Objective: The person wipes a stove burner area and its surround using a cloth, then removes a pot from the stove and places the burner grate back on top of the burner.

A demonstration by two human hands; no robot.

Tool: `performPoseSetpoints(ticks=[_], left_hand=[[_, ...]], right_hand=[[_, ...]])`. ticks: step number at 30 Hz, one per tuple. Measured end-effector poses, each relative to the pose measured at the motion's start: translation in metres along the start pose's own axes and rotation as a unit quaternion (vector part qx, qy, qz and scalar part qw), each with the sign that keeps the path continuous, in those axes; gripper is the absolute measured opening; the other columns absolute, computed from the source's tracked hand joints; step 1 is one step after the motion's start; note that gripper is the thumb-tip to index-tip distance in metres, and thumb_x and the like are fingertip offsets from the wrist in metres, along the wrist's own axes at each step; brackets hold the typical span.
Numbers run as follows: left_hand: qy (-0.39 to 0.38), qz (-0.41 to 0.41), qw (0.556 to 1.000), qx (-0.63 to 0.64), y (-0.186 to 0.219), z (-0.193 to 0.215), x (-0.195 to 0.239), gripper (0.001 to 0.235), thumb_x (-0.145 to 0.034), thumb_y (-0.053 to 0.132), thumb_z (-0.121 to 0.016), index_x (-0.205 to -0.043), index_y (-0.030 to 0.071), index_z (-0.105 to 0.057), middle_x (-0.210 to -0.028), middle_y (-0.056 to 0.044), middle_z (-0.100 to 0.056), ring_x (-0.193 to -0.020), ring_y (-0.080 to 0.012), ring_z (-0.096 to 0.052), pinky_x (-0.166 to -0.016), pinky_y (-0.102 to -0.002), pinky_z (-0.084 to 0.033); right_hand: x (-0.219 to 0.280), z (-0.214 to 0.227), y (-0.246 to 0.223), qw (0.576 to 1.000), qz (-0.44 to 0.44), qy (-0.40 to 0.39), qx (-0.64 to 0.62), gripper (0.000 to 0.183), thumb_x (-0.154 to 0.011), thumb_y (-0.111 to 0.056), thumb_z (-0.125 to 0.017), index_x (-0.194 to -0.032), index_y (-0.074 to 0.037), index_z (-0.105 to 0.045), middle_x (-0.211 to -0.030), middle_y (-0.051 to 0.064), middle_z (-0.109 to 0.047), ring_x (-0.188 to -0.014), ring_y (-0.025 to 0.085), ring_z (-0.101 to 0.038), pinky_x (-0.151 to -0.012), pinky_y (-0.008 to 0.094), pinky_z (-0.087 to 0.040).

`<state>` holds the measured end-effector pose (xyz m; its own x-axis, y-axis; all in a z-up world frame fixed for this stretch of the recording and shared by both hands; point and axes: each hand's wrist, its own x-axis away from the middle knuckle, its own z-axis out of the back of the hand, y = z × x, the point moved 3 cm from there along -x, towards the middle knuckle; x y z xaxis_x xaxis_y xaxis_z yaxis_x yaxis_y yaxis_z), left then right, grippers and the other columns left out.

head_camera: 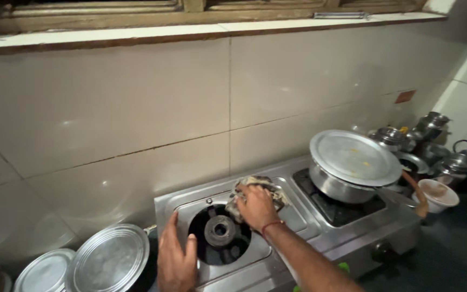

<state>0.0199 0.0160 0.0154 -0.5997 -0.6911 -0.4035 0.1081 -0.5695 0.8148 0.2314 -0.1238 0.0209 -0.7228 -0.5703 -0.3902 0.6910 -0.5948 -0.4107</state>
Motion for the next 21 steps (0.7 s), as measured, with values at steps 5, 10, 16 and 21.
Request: performPoseSetpoints(ticks=[5,10,16,21], left_hand=[[-0.014,-0.006,1.000,-0.015,0.004,0.003,-0.004,0.069,-0.086,0.020,-0.063,-0.151,0.008,-0.042,-0.147,-0.024,-0.052,-0.138,-0.0403,-0.046,-0.113,-0.048,-0.036],[-0.017,-0.024,0.999,-0.034,0.005,0.001,-0.005,0.071,-0.086,0.019,-0.064,-0.151,0.005,-0.041,-0.146,-0.026,-0.051,-0.139,-0.0432,-0.044,-0.114,-0.049,-0.035],[0.016,-0.031,0.999,0.035,-0.007,-0.001,-0.004,0.069,-0.089,0.015,-0.056,-0.154,0.000,-0.036,-0.148,-0.029,-0.050,-0.138,-0.0430,-0.047,-0.114,-0.047,-0.037],[0.110,-0.016,0.991,0.074,-0.017,-0.002,-0.008,0.072,-0.083,0.007,-0.051,-0.153,-0.001,-0.036,-0.146,-0.032,-0.051,-0.137,-0.0440,-0.051,-0.112,-0.048,-0.038]], right_hand=[[-0.020,-0.022,0.001,0.997,0.018,0.067,-0.039,0.027,-0.083,-0.017,-0.065,-0.105,-0.008,-0.079,-0.101,0.019,-0.071,-0.105,0.039,-0.063,-0.096,0.048,-0.049],[-0.034,-0.049,-0.021,0.994,0.040,0.069,-0.077,0.026,-0.079,-0.013,-0.064,-0.098,-0.009,-0.081,-0.100,0.019,-0.071,-0.104,0.038,-0.065,-0.095,0.046,-0.051],[-0.044,-0.061,-0.060,0.995,0.050,-0.017,-0.084,0.027,-0.083,-0.013,-0.063,-0.102,-0.012,-0.082,-0.106,0.018,-0.072,-0.108,0.038,-0.065,-0.098,0.047,-0.049],[-0.043,-0.067,-0.098,0.973,0.161,-0.134,-0.095,0.027,-0.087,-0.017,-0.064,-0.109,-0.013,-0.079,-0.107,0.020,-0.074,-0.105,0.038,-0.068,-0.097,0.046,-0.051]])
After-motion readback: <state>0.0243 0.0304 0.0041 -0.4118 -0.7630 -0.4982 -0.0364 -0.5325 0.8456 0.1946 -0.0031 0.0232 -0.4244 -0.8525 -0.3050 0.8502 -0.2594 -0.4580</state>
